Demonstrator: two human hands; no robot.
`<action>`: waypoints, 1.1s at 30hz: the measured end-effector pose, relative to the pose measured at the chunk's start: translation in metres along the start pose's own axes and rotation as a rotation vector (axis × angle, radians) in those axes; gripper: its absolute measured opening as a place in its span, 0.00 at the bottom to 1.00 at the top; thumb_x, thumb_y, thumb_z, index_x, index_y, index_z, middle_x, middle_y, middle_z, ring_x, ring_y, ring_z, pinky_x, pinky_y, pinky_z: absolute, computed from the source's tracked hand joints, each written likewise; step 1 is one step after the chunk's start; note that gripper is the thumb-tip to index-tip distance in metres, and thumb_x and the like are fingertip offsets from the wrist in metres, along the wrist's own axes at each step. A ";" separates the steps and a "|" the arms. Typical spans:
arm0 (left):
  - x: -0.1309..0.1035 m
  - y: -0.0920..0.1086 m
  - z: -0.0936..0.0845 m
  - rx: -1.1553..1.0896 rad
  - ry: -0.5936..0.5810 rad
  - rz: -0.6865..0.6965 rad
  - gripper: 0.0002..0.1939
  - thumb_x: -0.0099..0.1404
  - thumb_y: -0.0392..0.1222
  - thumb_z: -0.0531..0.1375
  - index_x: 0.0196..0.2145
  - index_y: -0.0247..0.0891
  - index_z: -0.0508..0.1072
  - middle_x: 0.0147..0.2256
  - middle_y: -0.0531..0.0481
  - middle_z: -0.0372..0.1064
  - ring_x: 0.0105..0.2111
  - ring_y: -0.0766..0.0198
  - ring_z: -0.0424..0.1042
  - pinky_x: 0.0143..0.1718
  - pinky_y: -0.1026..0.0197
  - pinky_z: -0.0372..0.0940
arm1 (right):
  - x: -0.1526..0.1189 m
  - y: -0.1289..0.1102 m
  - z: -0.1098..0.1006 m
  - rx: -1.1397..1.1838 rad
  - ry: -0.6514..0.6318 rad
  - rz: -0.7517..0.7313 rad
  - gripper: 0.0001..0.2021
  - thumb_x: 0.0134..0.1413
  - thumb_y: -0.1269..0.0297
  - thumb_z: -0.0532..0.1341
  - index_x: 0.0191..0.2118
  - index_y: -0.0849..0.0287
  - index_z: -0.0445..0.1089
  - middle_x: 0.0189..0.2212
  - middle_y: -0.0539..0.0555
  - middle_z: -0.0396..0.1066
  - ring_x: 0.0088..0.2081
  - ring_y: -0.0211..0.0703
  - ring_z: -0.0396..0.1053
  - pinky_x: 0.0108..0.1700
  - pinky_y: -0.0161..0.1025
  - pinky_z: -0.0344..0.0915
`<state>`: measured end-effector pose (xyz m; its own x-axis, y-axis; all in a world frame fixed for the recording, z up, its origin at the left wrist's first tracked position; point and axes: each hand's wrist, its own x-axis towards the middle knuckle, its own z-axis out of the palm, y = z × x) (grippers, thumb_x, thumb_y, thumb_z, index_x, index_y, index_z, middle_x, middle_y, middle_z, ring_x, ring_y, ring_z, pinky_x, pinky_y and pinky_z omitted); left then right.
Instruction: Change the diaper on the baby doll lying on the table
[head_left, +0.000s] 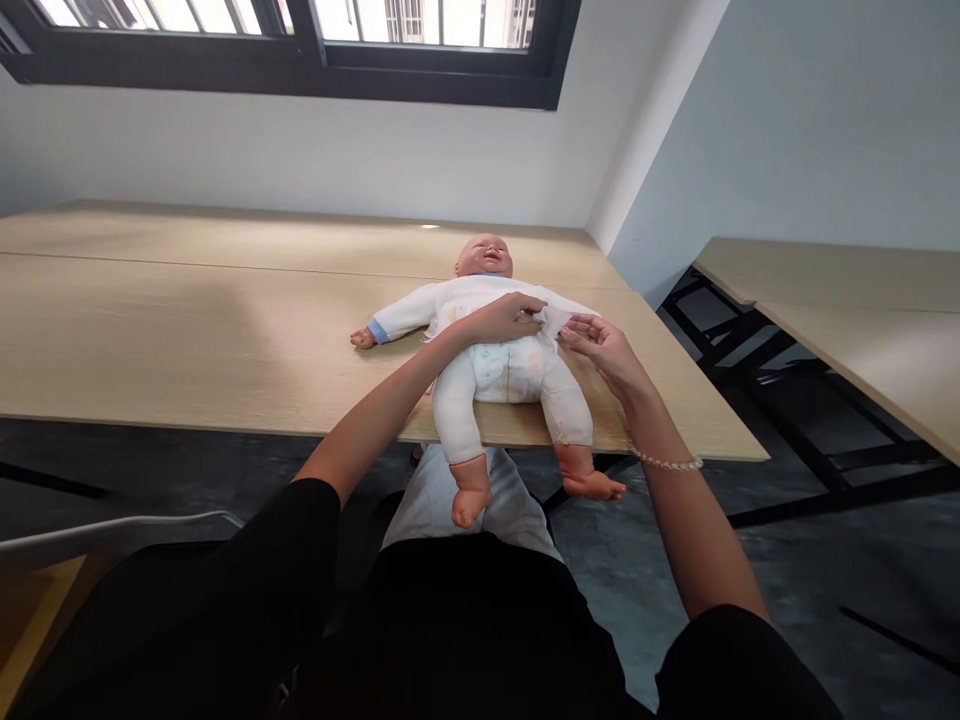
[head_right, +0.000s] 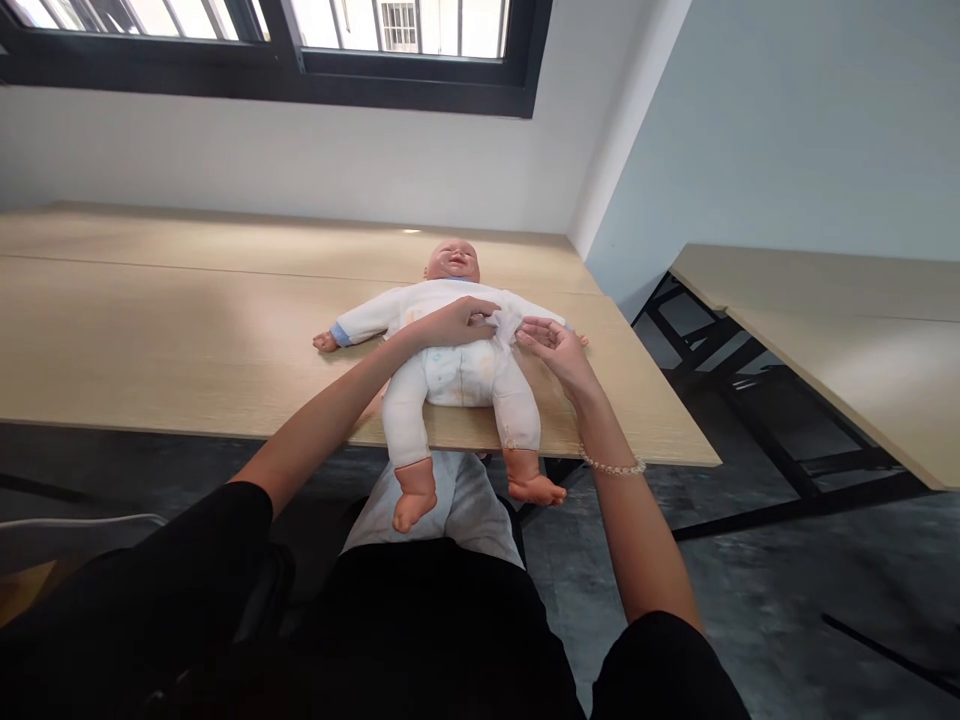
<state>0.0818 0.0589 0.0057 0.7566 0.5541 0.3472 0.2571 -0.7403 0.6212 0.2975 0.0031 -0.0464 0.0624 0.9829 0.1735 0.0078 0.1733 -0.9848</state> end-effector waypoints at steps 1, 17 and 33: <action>-0.001 0.001 0.000 0.000 0.000 -0.007 0.10 0.63 0.34 0.56 0.24 0.39 0.61 0.24 0.54 0.55 0.27 0.65 0.54 0.34 0.58 0.54 | -0.001 0.001 0.000 -0.022 -0.034 0.028 0.28 0.35 0.49 0.80 0.43 0.55 0.77 0.43 0.54 0.76 0.48 0.43 0.73 0.53 0.38 0.72; -0.002 0.002 0.001 -0.005 -0.030 0.019 0.13 0.66 0.47 0.55 0.27 0.38 0.63 0.28 0.53 0.59 0.30 0.64 0.58 0.35 0.60 0.56 | -0.001 -0.006 0.007 0.265 0.027 0.114 0.15 0.37 0.62 0.79 0.29 0.57 0.74 0.30 0.51 0.76 0.35 0.37 0.74 0.44 0.31 0.76; 0.002 -0.010 0.009 0.347 -0.071 -0.013 0.15 0.71 0.50 0.54 0.35 0.36 0.72 0.40 0.43 0.71 0.48 0.52 0.66 0.58 0.52 0.55 | 0.001 -0.002 0.009 0.207 0.124 0.164 0.07 0.50 0.67 0.70 0.28 0.58 0.71 0.29 0.55 0.77 0.34 0.42 0.77 0.51 0.41 0.79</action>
<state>0.0865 0.0636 -0.0060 0.7888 0.5454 0.2834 0.4469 -0.8255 0.3448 0.2888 0.0040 -0.0444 0.1681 0.9858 -0.0022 -0.2153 0.0345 -0.9759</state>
